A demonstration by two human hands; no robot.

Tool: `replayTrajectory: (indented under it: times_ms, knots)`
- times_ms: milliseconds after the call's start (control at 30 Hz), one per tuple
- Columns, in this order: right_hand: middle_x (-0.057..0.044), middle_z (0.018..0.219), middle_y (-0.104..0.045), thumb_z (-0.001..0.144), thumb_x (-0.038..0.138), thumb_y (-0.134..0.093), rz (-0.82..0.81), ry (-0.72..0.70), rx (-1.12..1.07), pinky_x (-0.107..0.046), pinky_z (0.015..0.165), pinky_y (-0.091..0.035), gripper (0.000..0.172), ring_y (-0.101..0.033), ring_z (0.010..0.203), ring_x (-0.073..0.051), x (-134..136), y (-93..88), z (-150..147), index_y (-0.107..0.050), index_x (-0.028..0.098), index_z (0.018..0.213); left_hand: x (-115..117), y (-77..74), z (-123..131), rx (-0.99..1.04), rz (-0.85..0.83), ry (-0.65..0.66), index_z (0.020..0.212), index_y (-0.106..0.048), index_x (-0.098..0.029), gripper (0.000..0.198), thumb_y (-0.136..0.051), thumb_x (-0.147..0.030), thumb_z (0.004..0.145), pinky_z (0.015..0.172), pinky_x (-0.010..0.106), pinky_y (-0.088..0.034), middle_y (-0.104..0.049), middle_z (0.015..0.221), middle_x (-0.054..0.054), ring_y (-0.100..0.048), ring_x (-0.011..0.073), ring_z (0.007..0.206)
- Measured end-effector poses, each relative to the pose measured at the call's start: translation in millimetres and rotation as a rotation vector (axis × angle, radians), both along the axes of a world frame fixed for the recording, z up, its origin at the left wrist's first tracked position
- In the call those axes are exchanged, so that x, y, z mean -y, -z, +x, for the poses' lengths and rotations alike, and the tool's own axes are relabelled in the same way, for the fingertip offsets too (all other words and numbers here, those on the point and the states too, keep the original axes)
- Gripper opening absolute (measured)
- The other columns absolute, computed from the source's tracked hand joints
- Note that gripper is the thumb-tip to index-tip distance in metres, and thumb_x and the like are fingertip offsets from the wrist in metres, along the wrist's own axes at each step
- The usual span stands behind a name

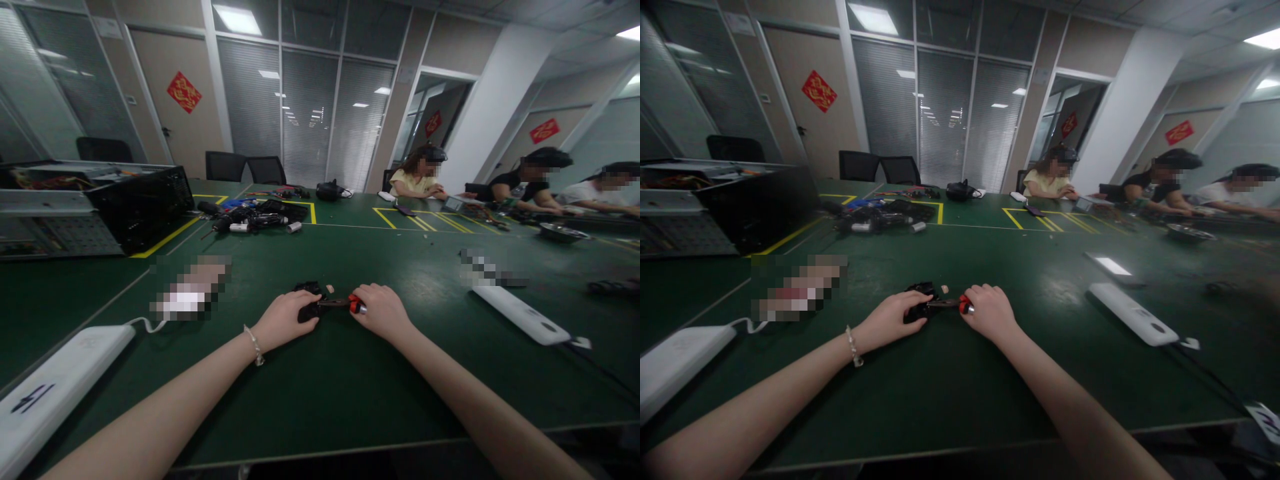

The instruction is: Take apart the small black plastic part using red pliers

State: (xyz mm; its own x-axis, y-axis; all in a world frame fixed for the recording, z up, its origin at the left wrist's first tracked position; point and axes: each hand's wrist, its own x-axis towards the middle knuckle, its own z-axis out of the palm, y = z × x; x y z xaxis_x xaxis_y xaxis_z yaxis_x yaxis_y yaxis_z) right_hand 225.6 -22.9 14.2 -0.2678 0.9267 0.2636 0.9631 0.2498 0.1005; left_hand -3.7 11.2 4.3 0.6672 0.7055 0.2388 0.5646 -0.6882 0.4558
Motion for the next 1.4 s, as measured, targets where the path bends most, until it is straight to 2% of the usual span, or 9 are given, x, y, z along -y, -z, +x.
replayTrajectory:
  times_ms: [367, 1400]
  knots:
    - [-0.004, 0.081, -0.061, 0.074, 0.031, -0.049, 0.017, -0.005, 0.023, -0.028, 0.064, -0.035, 0.018, -0.052, 0.073, -0.017, -0.7, 1.5, -0.1, -0.058, 0.019, 0.083, -3.1, 5.8, 0.3, -0.002, 0.039, 0.009, 0.118, -0.050, -0.023, 0.042, -0.053, -0.035, 0.078, 0.092, 0.035, -0.038, -0.054, 0.118, 0.003, -0.051, 0.0205, 0.107]
    - [-0.005, 0.082, -0.061, 0.074, 0.032, -0.050, -0.001, 0.005, 0.029, -0.028, 0.065, -0.036, 0.018, -0.053, 0.074, -0.017, -0.8, 0.6, -0.4, -0.058, 0.018, 0.084, -2.4, 5.4, 0.3, -0.002, 0.022, -0.005, 0.117, -0.050, -0.023, 0.041, -0.053, -0.036, 0.077, 0.091, 0.037, -0.039, -0.054, 0.120, 0.004, -0.050, 0.0216, 0.108]
